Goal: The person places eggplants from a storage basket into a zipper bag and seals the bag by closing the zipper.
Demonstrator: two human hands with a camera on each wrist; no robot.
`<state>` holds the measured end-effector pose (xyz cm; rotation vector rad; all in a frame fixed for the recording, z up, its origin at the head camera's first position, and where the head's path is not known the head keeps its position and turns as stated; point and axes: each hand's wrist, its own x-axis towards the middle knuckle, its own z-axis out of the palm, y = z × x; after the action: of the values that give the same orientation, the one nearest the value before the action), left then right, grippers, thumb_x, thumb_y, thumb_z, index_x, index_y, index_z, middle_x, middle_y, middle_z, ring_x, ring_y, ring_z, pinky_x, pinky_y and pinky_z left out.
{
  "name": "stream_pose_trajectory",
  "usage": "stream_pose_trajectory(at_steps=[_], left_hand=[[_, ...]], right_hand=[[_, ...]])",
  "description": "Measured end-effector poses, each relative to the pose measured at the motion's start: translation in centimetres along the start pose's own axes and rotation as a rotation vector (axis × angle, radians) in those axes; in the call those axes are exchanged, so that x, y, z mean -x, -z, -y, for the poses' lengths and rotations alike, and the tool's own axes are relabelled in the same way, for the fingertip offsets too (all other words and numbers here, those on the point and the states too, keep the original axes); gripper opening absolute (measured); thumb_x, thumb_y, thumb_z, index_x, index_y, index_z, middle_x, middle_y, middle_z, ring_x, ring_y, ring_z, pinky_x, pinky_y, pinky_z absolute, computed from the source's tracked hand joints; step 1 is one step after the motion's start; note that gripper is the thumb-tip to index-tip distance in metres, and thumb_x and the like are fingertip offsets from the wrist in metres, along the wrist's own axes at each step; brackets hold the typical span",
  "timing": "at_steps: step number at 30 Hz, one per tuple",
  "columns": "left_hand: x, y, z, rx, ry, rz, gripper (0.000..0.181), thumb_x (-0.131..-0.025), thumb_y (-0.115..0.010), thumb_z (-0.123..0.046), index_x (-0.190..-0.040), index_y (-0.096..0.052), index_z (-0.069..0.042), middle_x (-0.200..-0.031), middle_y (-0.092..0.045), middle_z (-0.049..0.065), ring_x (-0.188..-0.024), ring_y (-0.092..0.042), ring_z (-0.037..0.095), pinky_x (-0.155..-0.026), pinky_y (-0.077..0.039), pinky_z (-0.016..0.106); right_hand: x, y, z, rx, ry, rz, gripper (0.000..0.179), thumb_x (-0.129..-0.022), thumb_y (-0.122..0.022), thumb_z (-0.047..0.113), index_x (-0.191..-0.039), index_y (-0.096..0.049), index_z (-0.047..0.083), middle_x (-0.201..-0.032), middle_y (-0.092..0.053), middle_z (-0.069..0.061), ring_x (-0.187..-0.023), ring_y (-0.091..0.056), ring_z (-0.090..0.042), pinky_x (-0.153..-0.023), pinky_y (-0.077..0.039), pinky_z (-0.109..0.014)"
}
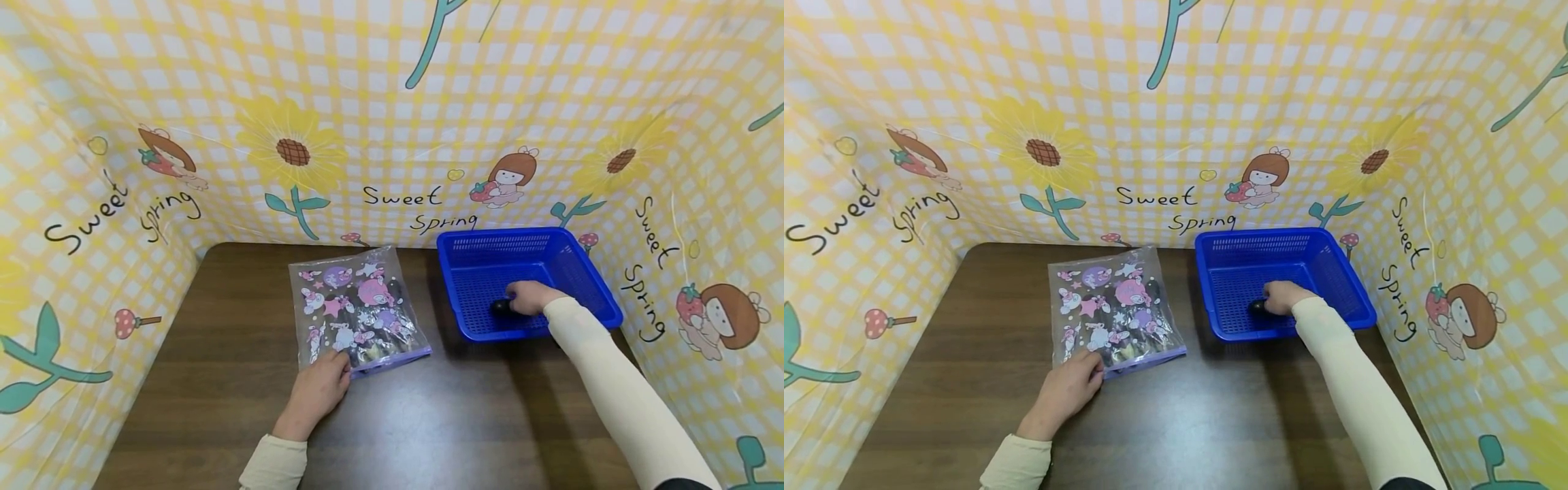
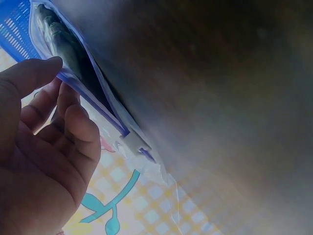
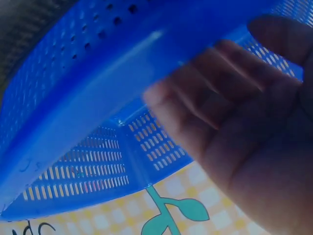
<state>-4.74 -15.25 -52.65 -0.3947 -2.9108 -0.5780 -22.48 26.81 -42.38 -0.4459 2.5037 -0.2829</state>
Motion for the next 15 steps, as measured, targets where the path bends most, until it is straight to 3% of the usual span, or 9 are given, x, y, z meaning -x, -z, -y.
stream_pose_trajectory(at_steps=[3,6,10,15], left_hand=[[0.0,0.1,0.2,-0.001,0.004,-0.006,0.023,-0.083,-0.078,-0.010,-0.078,-0.056,-0.015,-0.073,-0.047,-0.003,-0.061,-0.050,0.015,-0.051,-0.041,0.035],[0.0,0.2,0.3,0.002,0.007,-0.008,0.024,-0.084,-0.077,-0.010,-0.078,-0.055,-0.016,-0.073,-0.046,-0.004,-0.062,-0.049,0.014,-0.052,-0.041,0.034],[0.0,0.5,0.3,0.012,0.014,-0.008,0.024,-0.084,-0.077,-0.010,-0.078,-0.055,-0.017,-0.073,-0.046,-0.005,-0.063,-0.049,0.014,-0.052,-0.041,0.034],[-0.1,0.5,0.3,0.003,0.018,0.007,0.023,-0.085,-0.078,-0.011,-0.079,-0.056,-0.016,-0.074,-0.047,-0.004,-0.063,-0.048,0.014,-0.053,-0.041,0.034]], right_hand=[[-0.6,0.7,0.0,0.014,0.049,-0.097,0.038,-0.097,-0.054,0.008,-0.131,-0.057,-0.009,-0.130,-0.058,-0.030,-0.122,-0.053,-0.047,-0.096,-0.045,-0.056],[-0.9,1.5,0.0,0.004,0.055,-0.131,0.035,-0.097,-0.053,0.007,-0.128,-0.059,-0.009,-0.127,-0.060,-0.030,-0.119,-0.055,-0.047,-0.094,-0.045,-0.057],[-1.3,2.5,-0.1,0.017,0.038,-0.114,0.037,-0.098,-0.050,0.006,-0.130,-0.057,-0.011,-0.130,-0.057,-0.033,-0.122,-0.052,-0.049,-0.096,-0.044,-0.058],[-1.9,4.2,-0.8,0.026,-0.052,-0.081,0.044,-0.098,-0.046,0.008,-0.136,-0.051,-0.013,-0.137,-0.051,-0.035,-0.129,-0.046,-0.051,-0.100,-0.041,-0.059]])
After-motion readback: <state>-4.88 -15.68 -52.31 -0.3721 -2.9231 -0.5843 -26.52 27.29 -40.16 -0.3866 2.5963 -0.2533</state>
